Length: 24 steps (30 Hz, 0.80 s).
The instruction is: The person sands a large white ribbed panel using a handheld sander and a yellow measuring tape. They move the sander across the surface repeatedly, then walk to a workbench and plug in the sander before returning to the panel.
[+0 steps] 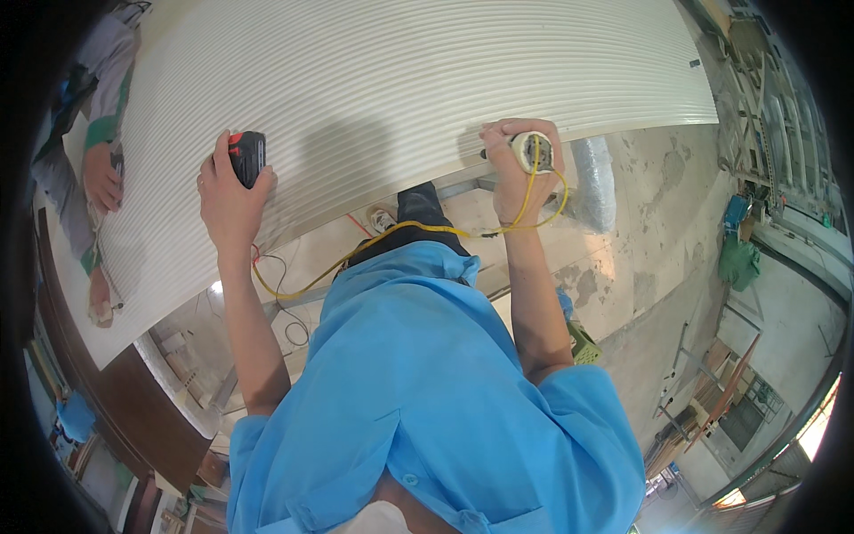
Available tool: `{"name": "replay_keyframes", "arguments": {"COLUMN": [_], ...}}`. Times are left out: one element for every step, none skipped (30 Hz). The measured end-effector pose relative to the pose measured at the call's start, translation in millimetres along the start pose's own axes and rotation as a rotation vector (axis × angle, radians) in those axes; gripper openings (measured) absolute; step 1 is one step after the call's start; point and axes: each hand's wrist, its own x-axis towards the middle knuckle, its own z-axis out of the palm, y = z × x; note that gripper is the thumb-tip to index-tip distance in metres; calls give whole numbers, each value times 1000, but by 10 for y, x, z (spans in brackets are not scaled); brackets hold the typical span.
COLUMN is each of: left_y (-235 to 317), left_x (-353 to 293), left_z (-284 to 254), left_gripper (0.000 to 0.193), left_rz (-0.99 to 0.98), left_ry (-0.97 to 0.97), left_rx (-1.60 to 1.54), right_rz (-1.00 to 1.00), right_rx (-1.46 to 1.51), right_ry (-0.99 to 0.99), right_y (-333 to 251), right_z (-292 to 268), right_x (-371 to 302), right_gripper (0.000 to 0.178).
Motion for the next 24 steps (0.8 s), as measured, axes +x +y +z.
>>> {"name": "replay_keyframes", "arguments": {"left_y": [0,-1,-3,-8,-7,-9,-8,-3,-1,5,5,10,10,12,10,10,7,5,2,-1,0,1,1,3], "left_x": [1,2,-3,-5,-4,-3,1,1,12,12,12,12,12,8,6,5,7,10,6,4,6,10,8,3], "left_z": [-1,2,3,5,7,9,10,8,8,3,-3,-10,-11,-14,-13,-11,-7,-3,-1,1,4,6,5,2], "left_gripper": [85,85,85,85,84,84,84,84,84,84,84,84,84,84,84,84,84,83,83,83,83,83,82,82], "left_rz": [-2,-1,-6,-6,-5,-4,-4,-4,-2,-2,-2,-3,-3,-2,-7,-11,-13,-15,-16,-14,-19,-25,-32,-26], "left_ry": [-1,0,-2,-1,1,1,3,4,3,1,0,-1,0,-2,-7,-9,-8,-6,-4,-4,-10,-14,-24,-15], "left_rx": [-1,-7,-3,-4,-6,-3,-1,1,-2,-3,-3,-11,-20,-30,-25,-22,-23,-24,-26,-28,-26,-24,-23,-25], "right_rz": [4,12,10,7,6,3,-3,9,18,35,30,29,28,33,38,39,57,77,91,89,74,57,62,67], "right_rx": [-10,-9,0,9,16,22,31,21,15,9,-21,-53,-84,-85,-87,-87,-85,-81,-76,-98,-118,-137,-143,-149], "right_ry": [-21,-28,-34,-39,-44,-49,-55,-61,-69,-72,-87,-96,-105,-112,-118,-124,-117,-113,-107,-114,-120,-126,-130,-135], "right_y": [16,29,29,31,28,28,31,34,50,63,88,116,149,178,206,232,253,270,285,289,288,278,256,225], "right_z": [22,37,43,46,45,43,43,43,51,50,62,72,82,81,75,66,53,43,39,39,42,48,55,63], "right_x": [-7,-5,-2,4,13,20,27,27,26,19,11,0,-11,-22,-33,-38,-41,-43,-44,-45,-43,-37,-36,-34], "right_gripper": [19,20,20,20,20,20,21,21,21,22,22,22,22,21,21,21,21,21,20,20,20,20,20,20]}}
